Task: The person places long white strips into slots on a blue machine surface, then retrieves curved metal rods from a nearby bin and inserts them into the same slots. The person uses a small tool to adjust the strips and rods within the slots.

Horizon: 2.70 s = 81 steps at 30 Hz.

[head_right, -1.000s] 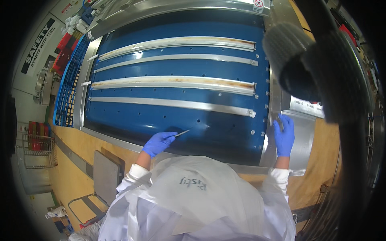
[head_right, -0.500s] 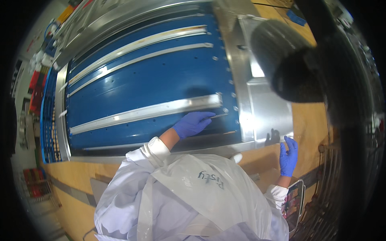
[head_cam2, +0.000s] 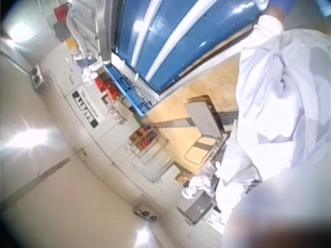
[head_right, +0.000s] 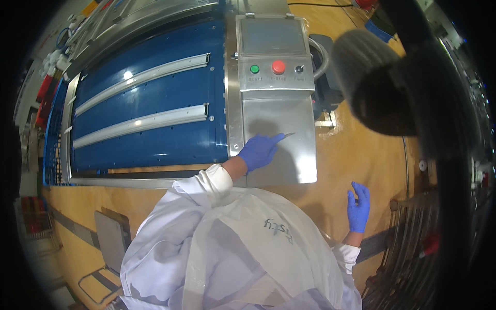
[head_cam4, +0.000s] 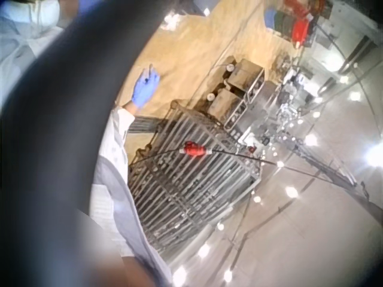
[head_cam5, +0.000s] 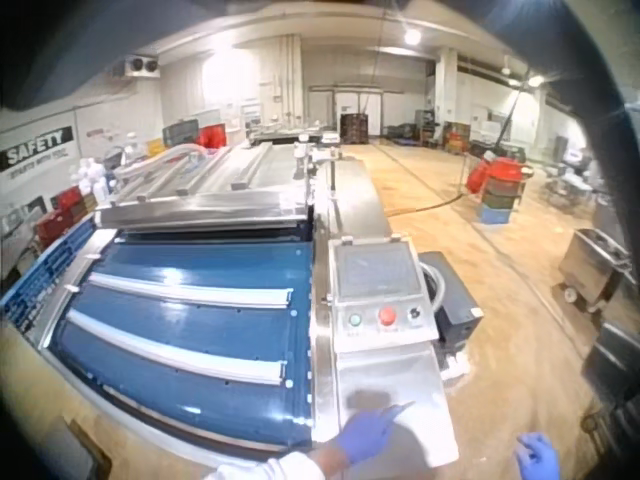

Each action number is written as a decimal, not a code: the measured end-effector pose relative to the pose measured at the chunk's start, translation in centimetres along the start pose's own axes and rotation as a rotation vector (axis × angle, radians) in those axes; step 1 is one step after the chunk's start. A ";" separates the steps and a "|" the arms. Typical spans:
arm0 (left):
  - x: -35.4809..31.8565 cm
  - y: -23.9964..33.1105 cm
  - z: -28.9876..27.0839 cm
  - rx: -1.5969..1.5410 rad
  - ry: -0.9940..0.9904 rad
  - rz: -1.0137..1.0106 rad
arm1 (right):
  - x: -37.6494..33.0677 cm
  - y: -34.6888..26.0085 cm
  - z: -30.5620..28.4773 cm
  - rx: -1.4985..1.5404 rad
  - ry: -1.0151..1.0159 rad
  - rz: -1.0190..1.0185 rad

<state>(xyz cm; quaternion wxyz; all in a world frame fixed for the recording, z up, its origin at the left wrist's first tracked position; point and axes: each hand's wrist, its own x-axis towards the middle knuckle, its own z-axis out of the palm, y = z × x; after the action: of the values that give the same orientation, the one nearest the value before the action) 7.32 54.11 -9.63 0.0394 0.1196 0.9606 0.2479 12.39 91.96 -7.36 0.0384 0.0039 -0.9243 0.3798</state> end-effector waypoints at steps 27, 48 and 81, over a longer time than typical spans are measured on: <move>9.2 33.3 23.0 0.057 0.378 0.045 | 13.5 37.9 -29.1 0.041 -0.350 0.006; 60.0 40.7 24.8 -0.054 0.267 0.215 | 40.4 77.6 -33.0 -0.314 -0.773 0.444; 116.0 27.0 20.0 -0.114 0.062 -0.397 | 128.2 75.6 -21.2 -0.398 -0.958 -0.164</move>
<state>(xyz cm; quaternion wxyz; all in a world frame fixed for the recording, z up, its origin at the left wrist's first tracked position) -96.60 115.24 -15.88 0.0646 -0.0823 0.9505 0.2927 -116.69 163.49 -35.89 -0.3589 0.2422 -0.8891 0.1485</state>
